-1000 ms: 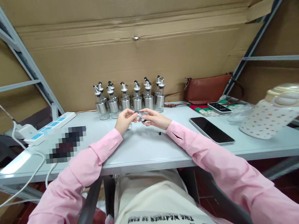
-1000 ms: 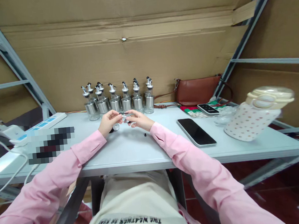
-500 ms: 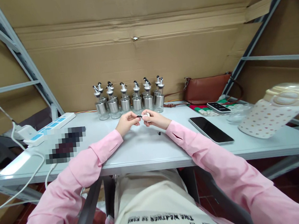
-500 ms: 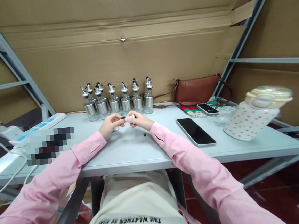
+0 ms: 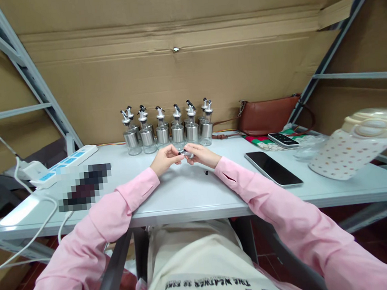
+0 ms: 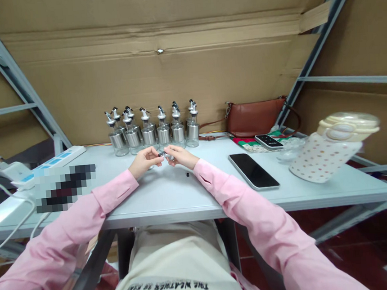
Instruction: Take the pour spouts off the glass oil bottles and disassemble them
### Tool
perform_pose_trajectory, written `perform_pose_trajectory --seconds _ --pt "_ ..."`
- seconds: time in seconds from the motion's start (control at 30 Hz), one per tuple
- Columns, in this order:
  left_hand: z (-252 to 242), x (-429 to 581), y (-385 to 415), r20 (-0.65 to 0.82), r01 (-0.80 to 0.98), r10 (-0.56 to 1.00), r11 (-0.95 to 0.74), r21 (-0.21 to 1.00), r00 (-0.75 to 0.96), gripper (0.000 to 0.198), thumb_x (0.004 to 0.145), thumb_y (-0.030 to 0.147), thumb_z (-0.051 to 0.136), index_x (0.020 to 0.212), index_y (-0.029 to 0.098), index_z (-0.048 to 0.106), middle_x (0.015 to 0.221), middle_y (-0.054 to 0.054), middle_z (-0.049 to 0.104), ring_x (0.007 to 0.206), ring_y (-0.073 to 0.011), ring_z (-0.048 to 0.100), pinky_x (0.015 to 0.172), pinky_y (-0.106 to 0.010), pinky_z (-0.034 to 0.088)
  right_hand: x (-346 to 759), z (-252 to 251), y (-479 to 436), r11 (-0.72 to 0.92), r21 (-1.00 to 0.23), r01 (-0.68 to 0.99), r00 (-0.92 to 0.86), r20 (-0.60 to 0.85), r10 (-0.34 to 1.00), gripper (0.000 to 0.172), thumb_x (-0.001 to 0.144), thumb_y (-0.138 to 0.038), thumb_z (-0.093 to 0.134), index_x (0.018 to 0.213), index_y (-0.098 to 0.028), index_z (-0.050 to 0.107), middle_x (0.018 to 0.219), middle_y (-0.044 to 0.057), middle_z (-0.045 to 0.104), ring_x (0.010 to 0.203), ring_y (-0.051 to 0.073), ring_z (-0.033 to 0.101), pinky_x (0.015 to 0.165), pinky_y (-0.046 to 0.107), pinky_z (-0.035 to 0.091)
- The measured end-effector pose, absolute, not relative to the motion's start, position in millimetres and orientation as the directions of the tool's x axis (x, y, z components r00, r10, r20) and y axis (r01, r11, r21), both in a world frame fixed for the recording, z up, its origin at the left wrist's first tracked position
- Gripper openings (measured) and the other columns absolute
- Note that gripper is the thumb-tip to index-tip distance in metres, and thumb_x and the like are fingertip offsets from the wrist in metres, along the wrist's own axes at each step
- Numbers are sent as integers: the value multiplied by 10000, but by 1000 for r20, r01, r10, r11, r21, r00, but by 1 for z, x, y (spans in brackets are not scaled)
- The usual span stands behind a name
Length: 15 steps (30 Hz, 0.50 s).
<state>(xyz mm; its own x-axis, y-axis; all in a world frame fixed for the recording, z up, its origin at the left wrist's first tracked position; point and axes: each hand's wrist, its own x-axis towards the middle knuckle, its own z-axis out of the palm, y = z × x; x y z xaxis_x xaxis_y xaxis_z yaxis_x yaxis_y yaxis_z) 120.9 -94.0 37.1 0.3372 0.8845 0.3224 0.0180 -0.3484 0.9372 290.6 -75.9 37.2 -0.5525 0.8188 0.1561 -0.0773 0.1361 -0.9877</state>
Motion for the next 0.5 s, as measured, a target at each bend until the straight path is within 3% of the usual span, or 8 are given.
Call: perform_pose_trajectory --seconds 0.5 --pt "36 122 -96 337 48 862 -382 923 379 396 653 470 670 753 135 482 647 19 591 502 -77 570 528 -212 462 292 41 -77 283 -959 19 -522 232 821 406 680 -542 603 662 -174 432 512 -71 451 429 45 396 471 212 298"
